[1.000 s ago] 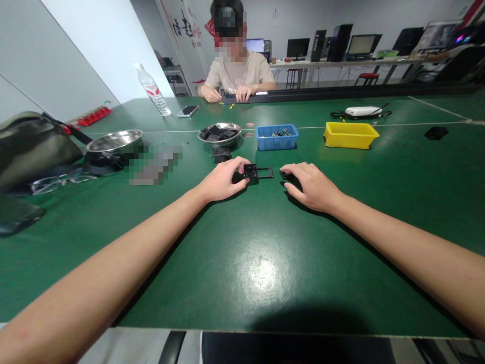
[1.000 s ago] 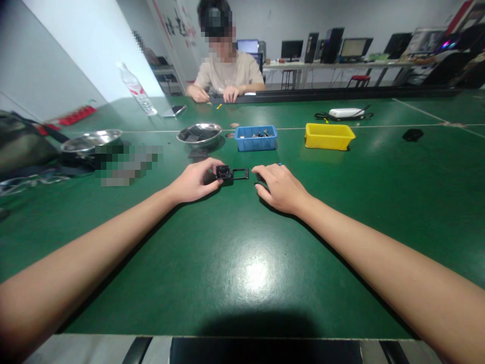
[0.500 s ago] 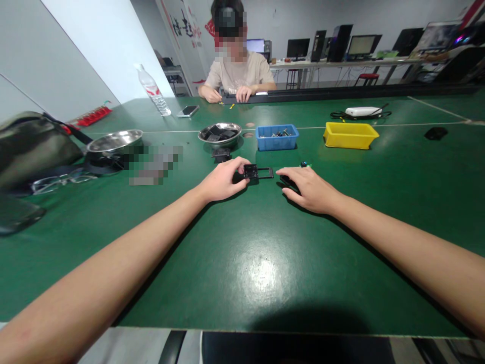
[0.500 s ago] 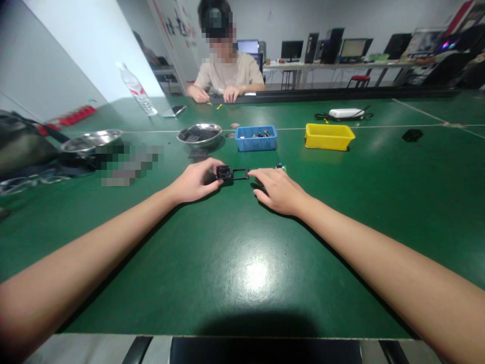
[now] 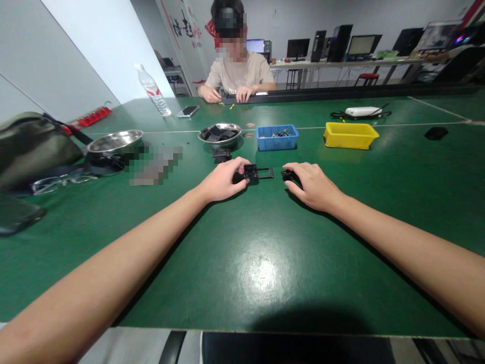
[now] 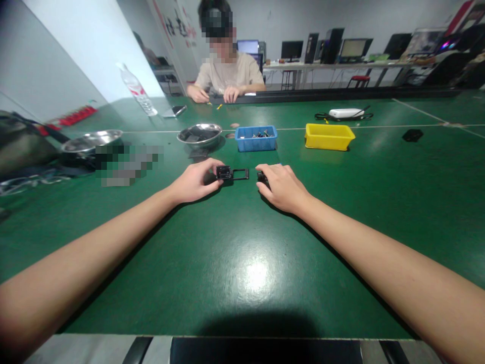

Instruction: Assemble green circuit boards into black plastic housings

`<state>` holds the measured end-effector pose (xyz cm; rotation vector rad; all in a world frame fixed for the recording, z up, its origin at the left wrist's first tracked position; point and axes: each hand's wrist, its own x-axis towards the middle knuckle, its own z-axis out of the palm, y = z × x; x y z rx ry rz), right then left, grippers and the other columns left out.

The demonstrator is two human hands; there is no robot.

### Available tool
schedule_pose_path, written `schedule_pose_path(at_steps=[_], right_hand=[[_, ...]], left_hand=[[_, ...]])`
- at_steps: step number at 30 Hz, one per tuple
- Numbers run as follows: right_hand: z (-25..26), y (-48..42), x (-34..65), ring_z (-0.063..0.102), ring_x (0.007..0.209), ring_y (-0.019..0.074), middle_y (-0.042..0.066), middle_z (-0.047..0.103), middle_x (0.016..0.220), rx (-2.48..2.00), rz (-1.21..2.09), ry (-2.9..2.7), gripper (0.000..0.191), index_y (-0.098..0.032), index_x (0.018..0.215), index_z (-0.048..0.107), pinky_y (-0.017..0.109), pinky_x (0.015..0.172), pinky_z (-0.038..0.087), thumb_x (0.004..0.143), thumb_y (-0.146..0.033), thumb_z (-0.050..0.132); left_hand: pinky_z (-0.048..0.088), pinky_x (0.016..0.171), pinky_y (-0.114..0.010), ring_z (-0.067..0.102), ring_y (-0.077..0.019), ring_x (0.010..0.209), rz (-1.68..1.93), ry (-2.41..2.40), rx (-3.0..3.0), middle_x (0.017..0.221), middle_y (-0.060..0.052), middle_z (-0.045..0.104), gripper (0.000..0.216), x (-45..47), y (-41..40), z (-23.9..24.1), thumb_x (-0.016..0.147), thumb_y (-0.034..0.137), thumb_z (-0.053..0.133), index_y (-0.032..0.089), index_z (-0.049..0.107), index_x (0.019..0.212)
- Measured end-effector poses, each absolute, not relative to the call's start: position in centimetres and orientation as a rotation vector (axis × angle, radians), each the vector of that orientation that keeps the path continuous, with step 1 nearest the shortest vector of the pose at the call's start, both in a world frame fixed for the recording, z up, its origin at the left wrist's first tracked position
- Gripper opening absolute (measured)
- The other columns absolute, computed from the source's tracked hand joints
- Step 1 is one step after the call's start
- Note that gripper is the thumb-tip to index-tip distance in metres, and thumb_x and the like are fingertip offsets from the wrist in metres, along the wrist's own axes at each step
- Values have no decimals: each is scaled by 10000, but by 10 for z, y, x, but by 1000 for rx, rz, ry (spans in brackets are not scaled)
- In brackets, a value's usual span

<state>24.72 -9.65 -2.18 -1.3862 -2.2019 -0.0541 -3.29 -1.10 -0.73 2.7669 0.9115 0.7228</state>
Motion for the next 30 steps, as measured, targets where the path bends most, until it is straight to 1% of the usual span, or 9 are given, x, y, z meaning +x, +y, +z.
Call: schedule_pose_path(at_steps=[5, 8, 11, 15, 18, 22, 30], right_hand=[[-19, -98, 247, 689, 1030, 325, 144, 773, 1093, -1377, -119, -2181, 283, -177, 1210, 643, 437, 898, 492, 966, -278, 540], [-20, -98, 247, 686, 982, 297, 123, 768, 1057, -1346, -111, -2178, 253, -185, 1172, 657, 412, 897, 502, 962, -270, 544], [-20, -98, 248, 682, 979, 286, 123, 756, 1051, -1321, -95, -2174, 232, -180, 1133, 673, 402, 913, 515, 944, -240, 553], [-19, -97, 250, 680, 914, 276, 133, 746, 1002, -1340, -112, -2176, 170, -171, 994, 695, 388, 849, 526, 932, -217, 544], [-18, -97, 251, 668, 875, 265, 127, 738, 948, -1317, -145, -2171, 160, -176, 924, 690, 380, 821, 522, 931, -215, 535], [-18, -97, 251, 651, 875, 265, 105, 743, 902, -1264, -153, -2196, 147, -195, 902, 685, 391, 835, 514, 914, -187, 539], [-17, -98, 251, 647, 909, 276, 109, 753, 900, -1169, -125, -2242, 162, -199, 893, 699, 413, 864, 522, 891, -163, 541]], left_hand=[[538, 850, -353, 661, -208, 885, 717, 918, 2764, 976, -60, 671, 343, -33, -11, -7, 891, 371, 582, 172, 611, 1169], [539, 853, -353, 663, -208, 885, 715, 920, 2762, 980, -63, 676, 341, -34, -11, -7, 891, 370, 585, 171, 612, 1167], [540, 859, -351, 661, -206, 886, 717, 923, 2760, 984, -64, 677, 344, -34, -11, -7, 889, 367, 586, 168, 614, 1169], [537, 858, -347, 657, -203, 884, 719, 922, 2768, 976, -61, 667, 349, -33, -11, -7, 891, 365, 581, 162, 615, 1173], [536, 855, -350, 659, -206, 887, 717, 921, 2772, 978, -65, 667, 357, -33, -12, -7, 894, 370, 576, 155, 613, 1177], [538, 854, -346, 663, -206, 886, 713, 930, 2771, 977, -59, 669, 355, -33, -11, -8, 893, 374, 577, 166, 612, 1179], [536, 865, -349, 666, -209, 896, 709, 936, 2770, 983, -60, 675, 353, -34, -11, -8, 891, 366, 582, 170, 614, 1182]])
